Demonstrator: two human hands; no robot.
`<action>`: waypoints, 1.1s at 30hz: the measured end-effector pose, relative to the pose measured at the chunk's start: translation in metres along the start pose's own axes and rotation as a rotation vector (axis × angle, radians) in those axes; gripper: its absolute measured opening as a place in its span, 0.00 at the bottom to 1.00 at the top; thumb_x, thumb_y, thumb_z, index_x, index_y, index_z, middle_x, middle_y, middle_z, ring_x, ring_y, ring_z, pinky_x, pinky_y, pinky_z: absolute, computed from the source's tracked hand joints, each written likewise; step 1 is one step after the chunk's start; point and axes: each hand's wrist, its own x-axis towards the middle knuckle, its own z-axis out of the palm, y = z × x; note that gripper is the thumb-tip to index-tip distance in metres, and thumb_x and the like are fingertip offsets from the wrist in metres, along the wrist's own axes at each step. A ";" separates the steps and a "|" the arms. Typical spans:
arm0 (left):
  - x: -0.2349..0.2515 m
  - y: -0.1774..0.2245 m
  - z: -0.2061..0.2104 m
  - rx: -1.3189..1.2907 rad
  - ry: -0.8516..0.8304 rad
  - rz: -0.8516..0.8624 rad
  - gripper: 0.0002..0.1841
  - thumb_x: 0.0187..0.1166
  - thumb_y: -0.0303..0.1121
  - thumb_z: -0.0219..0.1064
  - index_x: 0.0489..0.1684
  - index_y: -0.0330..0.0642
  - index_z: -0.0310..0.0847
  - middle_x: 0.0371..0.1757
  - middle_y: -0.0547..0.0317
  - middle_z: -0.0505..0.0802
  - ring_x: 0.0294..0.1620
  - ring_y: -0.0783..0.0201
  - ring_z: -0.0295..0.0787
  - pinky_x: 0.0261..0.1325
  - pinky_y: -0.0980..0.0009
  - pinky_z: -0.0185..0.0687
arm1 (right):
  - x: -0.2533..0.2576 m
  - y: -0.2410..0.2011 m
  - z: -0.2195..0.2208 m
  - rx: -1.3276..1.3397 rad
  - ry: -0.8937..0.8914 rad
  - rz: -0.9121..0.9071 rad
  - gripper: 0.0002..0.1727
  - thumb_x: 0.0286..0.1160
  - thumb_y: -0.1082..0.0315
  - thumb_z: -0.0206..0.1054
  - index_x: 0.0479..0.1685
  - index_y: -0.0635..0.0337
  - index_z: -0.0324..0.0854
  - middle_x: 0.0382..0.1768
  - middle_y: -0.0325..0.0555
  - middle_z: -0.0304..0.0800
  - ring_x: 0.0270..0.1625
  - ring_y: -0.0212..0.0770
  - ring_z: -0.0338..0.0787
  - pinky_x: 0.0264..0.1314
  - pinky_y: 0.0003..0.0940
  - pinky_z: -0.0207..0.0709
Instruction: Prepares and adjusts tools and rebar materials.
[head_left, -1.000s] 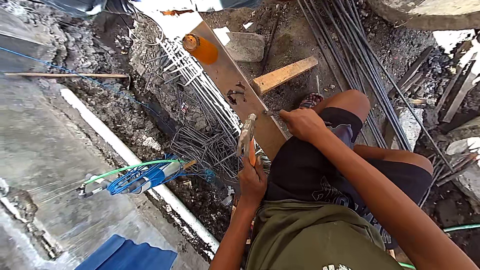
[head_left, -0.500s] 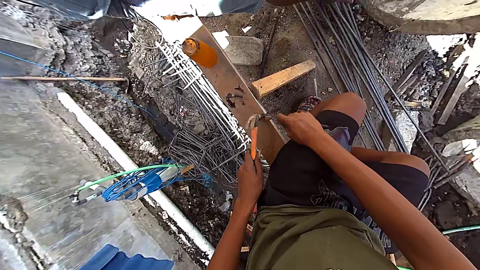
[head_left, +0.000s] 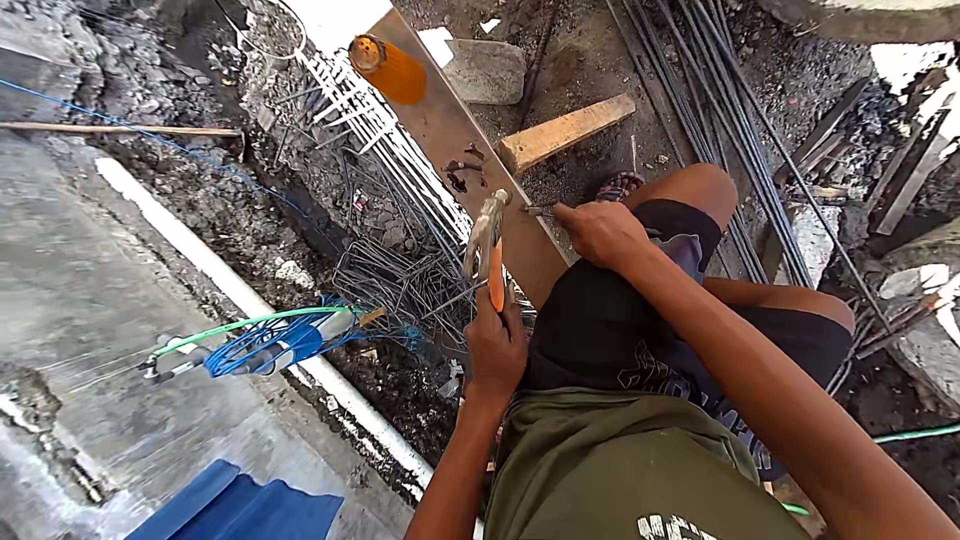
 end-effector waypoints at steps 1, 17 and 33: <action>0.001 -0.004 0.006 0.006 0.036 0.029 0.15 0.85 0.32 0.54 0.45 0.24 0.78 0.14 0.57 0.77 0.12 0.71 0.74 0.19 0.76 0.74 | 0.003 0.001 -0.003 -0.008 0.015 0.001 0.15 0.91 0.58 0.52 0.62 0.48 0.81 0.37 0.54 0.91 0.45 0.61 0.93 0.42 0.60 0.82; 0.015 -0.008 -0.007 0.132 -0.503 -0.367 0.18 0.92 0.36 0.53 0.58 0.27 0.80 0.26 0.44 0.87 0.30 0.46 0.89 0.40 0.49 0.83 | 0.000 -0.002 -0.001 -0.028 0.023 -0.020 0.14 0.91 0.59 0.51 0.59 0.49 0.81 0.37 0.53 0.91 0.44 0.59 0.93 0.42 0.58 0.82; 0.006 0.003 0.002 -0.017 -0.029 -0.057 0.15 0.87 0.33 0.54 0.46 0.27 0.78 0.16 0.60 0.76 0.14 0.72 0.73 0.22 0.76 0.73 | 0.002 0.001 -0.001 -0.032 0.033 -0.002 0.14 0.90 0.59 0.52 0.58 0.49 0.81 0.36 0.53 0.91 0.43 0.60 0.93 0.40 0.58 0.82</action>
